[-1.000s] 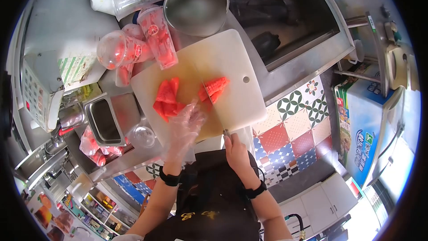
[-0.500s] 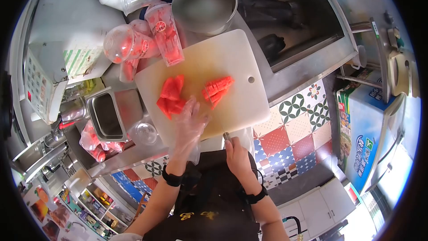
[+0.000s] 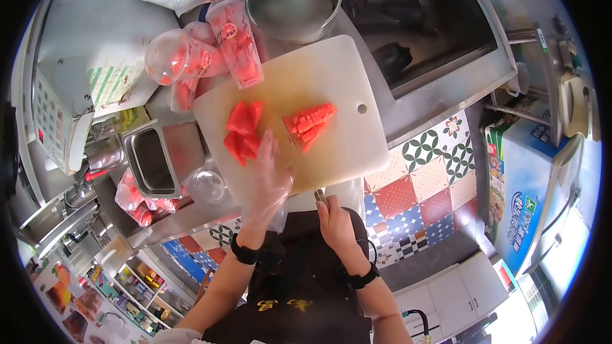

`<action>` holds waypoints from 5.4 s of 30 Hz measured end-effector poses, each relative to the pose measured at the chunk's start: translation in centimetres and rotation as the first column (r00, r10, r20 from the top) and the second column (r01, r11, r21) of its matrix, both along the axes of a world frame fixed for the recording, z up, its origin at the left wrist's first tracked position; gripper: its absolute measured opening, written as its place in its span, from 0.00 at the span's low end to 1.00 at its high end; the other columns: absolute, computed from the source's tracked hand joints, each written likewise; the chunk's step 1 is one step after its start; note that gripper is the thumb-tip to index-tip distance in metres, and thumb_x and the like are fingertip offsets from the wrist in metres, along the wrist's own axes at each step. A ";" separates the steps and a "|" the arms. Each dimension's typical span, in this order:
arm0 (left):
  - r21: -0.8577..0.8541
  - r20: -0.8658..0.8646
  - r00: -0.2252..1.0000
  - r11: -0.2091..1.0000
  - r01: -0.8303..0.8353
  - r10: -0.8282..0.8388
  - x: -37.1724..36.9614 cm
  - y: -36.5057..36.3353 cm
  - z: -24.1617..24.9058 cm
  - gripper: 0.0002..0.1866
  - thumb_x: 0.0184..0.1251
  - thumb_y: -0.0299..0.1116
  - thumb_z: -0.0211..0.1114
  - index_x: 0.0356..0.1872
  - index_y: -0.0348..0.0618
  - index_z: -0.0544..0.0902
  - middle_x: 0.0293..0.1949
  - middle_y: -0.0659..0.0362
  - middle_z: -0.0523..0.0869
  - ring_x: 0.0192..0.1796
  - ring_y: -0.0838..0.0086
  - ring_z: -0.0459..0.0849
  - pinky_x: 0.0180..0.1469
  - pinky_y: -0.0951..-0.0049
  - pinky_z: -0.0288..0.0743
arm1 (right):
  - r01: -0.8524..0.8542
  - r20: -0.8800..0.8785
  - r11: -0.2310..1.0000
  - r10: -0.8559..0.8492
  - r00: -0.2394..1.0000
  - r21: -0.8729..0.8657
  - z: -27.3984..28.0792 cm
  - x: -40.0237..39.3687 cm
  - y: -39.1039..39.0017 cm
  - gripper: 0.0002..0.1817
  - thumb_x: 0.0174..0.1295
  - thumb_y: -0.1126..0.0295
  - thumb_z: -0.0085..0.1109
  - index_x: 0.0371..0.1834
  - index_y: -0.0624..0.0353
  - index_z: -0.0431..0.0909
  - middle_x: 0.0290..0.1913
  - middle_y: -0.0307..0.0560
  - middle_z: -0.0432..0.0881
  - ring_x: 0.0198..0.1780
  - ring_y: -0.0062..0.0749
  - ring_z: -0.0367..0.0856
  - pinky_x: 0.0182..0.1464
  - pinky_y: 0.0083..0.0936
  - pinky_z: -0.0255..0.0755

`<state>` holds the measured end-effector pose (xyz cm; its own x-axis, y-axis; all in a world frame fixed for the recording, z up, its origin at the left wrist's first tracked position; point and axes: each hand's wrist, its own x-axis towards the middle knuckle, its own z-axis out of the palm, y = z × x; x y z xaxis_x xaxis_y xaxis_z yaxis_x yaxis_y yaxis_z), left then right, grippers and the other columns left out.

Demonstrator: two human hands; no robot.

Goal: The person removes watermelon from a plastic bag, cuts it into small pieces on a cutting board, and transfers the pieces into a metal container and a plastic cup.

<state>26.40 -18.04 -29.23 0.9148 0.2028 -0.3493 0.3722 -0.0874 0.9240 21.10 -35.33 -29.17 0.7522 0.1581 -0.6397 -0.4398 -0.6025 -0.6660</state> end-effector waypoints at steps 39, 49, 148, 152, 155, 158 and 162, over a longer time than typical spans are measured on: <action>-0.058 0.194 0.431 0.449 -0.892 0.881 9.9 -9.6 0.5 0.15 0.78 0.44 0.52 0.59 0.53 0.72 0.47 0.70 0.77 0.43 0.86 0.72 0.42 0.83 0.66 | -0.471 -0.065 0.862 0.489 0.870 0.187 4.2 12.7 -8.1 0.16 0.75 0.59 0.42 0.44 0.63 0.68 0.28 0.67 0.77 0.35 0.69 0.77 0.34 0.48 0.69; 0.076 0.168 0.436 0.429 -0.900 0.884 9.2 -8.0 0.3 0.21 0.78 0.48 0.50 0.62 0.48 0.70 0.47 0.65 0.79 0.45 0.78 0.77 0.47 0.79 0.73 | -0.586 -0.025 0.810 0.585 0.810 -0.027 6.3 12.9 -6.3 0.17 0.73 0.56 0.46 0.41 0.61 0.66 0.24 0.65 0.78 0.31 0.67 0.78 0.31 0.52 0.71; -0.869 -0.057 0.590 0.251 -0.426 0.805 -5.1 8.1 1.9 0.27 0.78 0.50 0.46 0.66 0.40 0.70 0.51 0.60 0.81 0.52 0.76 0.80 0.54 0.73 0.74 | -0.238 -0.479 0.798 0.539 0.693 0.553 13.3 11.2 10.3 0.20 0.78 0.58 0.34 0.47 0.65 0.70 0.23 0.46 0.75 0.16 0.23 0.70 0.19 0.19 0.66; -0.843 -0.101 0.687 0.304 -0.443 0.720 -3.8 8.4 4.7 0.26 0.78 0.57 0.43 0.53 0.42 0.74 0.37 0.62 0.74 0.37 0.79 0.72 0.42 0.78 0.69 | -0.266 -0.267 0.758 0.499 0.824 0.595 11.7 11.4 4.6 0.13 0.74 0.64 0.44 0.46 0.64 0.71 0.24 0.46 0.76 0.18 0.23 0.71 0.22 0.19 0.66; -0.863 -0.133 0.705 0.269 -0.428 0.696 -1.1 7.2 5.7 0.24 0.78 0.56 0.44 0.40 0.44 0.76 0.34 0.61 0.76 0.35 0.77 0.74 0.40 0.77 0.69 | -0.281 -0.207 0.866 0.390 0.897 0.414 10.6 11.3 1.2 0.06 0.69 0.73 0.50 0.43 0.64 0.71 0.25 0.42 0.77 0.21 0.22 0.73 0.25 0.19 0.68; -0.926 -0.033 0.733 0.255 -0.278 0.679 1.8 5.3 3.2 0.24 0.78 0.54 0.45 0.38 0.43 0.77 0.32 0.60 0.78 0.34 0.76 0.75 0.39 0.75 0.69 | -0.345 -0.064 0.915 0.364 0.929 0.208 10.2 11.3 -1.9 0.07 0.67 0.73 0.54 0.44 0.64 0.72 0.23 0.40 0.76 0.22 0.22 0.73 0.26 0.22 0.67; -0.894 -0.210 0.666 0.135 -0.427 0.715 6.2 1.7 2.8 0.23 0.78 0.53 0.48 0.39 0.41 0.78 0.32 0.59 0.79 0.32 0.72 0.76 0.39 0.72 0.70 | -0.456 0.049 0.890 0.456 0.888 -0.022 11.5 11.1 -3.5 0.11 0.67 0.69 0.58 0.47 0.64 0.74 0.22 0.46 0.75 0.23 0.29 0.73 0.28 0.27 0.67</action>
<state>32.62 -16.32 -26.42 0.7366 0.4425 -0.5115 -0.2795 0.8878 0.3657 32.24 -38.85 -17.69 0.6304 0.4856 -0.6056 -0.0804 -0.7351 -0.6731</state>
